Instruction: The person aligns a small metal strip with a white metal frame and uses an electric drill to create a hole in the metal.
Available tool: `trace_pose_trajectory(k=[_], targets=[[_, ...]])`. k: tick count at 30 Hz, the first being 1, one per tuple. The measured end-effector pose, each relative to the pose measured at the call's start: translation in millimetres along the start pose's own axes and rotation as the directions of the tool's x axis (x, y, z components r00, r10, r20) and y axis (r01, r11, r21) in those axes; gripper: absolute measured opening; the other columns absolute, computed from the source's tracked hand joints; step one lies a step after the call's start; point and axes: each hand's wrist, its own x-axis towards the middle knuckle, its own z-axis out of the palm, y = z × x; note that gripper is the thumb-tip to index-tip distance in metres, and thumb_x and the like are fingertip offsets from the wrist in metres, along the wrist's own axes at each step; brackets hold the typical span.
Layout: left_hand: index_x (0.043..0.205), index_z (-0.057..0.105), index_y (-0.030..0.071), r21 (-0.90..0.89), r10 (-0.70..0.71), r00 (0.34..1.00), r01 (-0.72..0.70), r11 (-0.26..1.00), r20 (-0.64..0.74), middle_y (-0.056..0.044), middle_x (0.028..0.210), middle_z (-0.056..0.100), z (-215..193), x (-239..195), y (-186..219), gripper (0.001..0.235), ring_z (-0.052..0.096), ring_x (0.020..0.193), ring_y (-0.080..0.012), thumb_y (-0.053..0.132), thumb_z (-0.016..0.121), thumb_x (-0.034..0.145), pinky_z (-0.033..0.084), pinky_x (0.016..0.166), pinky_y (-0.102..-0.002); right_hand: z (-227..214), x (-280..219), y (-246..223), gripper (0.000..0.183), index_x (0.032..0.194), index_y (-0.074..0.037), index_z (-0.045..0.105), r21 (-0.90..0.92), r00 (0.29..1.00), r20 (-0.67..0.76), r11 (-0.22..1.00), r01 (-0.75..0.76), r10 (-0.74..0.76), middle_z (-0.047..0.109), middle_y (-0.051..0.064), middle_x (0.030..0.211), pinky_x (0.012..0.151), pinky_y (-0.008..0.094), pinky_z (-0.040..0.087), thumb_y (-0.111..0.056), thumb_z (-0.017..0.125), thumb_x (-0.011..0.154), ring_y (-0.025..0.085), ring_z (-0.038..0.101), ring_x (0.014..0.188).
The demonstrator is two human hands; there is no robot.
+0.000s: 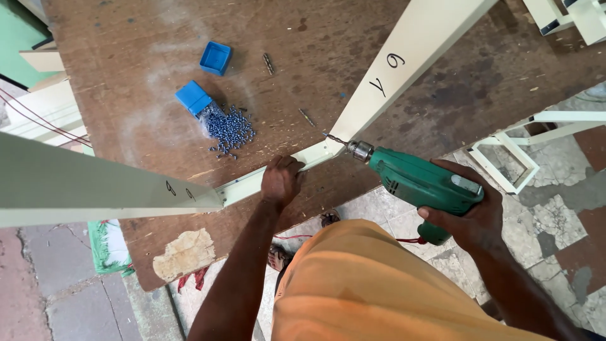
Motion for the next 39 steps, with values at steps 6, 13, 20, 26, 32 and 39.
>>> trace_pose_trajectory(k=[6, 13, 20, 26, 32, 39], targets=[[0.099, 0.077, 0.009, 0.021, 0.061, 0.998, -0.06, 0.998, -0.009, -0.008, 0.102, 0.073, 1, 0, -6, 0.019, 0.065, 0.098, -0.0287, 0.02, 0.077, 0.084, 0.051, 0.092, -0.043, 2, 6, -1, 0.074, 0.138, -0.001, 0.063, -0.048, 1.0, 0.011, 0.999, -0.007, 0.008, 0.072, 0.012, 0.12, 0.086, 0.033, 0.062, -0.005, 0.088, 0.069, 0.017, 0.07, 0.103], [0.096, 0.079, 0.015, 0.035, 0.001, 1.0, -0.001, 0.999, -0.002, -0.004, 0.1, 0.074, -2, 3, -6, 0.02, 0.063, 0.101, -0.0258, 0.025, 0.081, 0.079, 0.04, 0.094, -0.046, 6, 9, -7, 0.074, 0.137, -0.003, 0.064, -0.052, 0.999, 0.035, 0.998, -0.022, 0.024, 0.071, 0.012, 0.122, 0.086, 0.034, 0.063, -0.008, 0.088, 0.068, 0.017, 0.071, 0.104], [0.094, 0.08, 0.017, -0.014, -0.003, 1.0, 0.003, 1.0, -0.013, 0.0, 0.1, 0.073, -1, 2, -9, 0.019, 0.062, 0.102, -0.0217, 0.024, 0.082, 0.077, 0.039, 0.092, -0.046, 29, 40, -41, 0.078, 0.134, -0.015, 0.066, -0.472, 0.961, 0.105, 0.864, -0.177, 0.255, 0.075, 0.013, 0.112, 0.079, 0.039, 0.062, -0.024, 0.09, 0.06, 0.025, 0.075, 0.092], [0.093, 0.08, 0.017, -0.032, -0.002, 1.0, 0.001, 0.999, -0.016, 0.001, 0.101, 0.073, 1, 1, -11, 0.018, 0.062, 0.105, -0.0205, 0.021, 0.081, 0.076, 0.038, 0.091, -0.045, 69, 76, -53, 0.085, 0.139, -0.021, 0.054, -0.758, 0.898, 0.275, 0.652, -0.016, 0.342, 0.074, 0.018, 0.103, 0.081, 0.046, 0.059, -0.036, 0.089, 0.063, 0.035, 0.075, 0.092], [0.092, 0.081, 0.017, -0.071, -0.006, 0.999, 0.004, 0.997, -0.035, 0.002, 0.101, 0.073, 1, 0, -12, 0.016, 0.062, 0.105, -0.0201, 0.02, 0.079, 0.076, 0.039, 0.095, -0.044, 97, 98, -51, 0.082, 0.138, -0.02, 0.053, -0.829, 0.874, 0.343, 0.548, 0.109, 0.345, 0.075, 0.019, 0.095, 0.081, 0.046, 0.058, -0.039, 0.087, 0.066, 0.037, 0.075, 0.088], [0.092, 0.082, 0.018, -0.08, 0.0, 0.998, -0.005, 0.997, -0.056, 0.002, 0.101, 0.073, 5, -1, -14, 0.016, 0.061, 0.106, -0.0199, 0.02, 0.079, 0.076, 0.038, 0.098, -0.043, 112, 104, -52, 0.076, 0.134, -0.019, 0.057, -0.822, 0.864, 0.356, 0.559, 0.109, 0.355, 0.076, 0.018, 0.095, 0.082, 0.044, 0.059, -0.037, 0.086, 0.066, 0.035, 0.077, 0.087]])
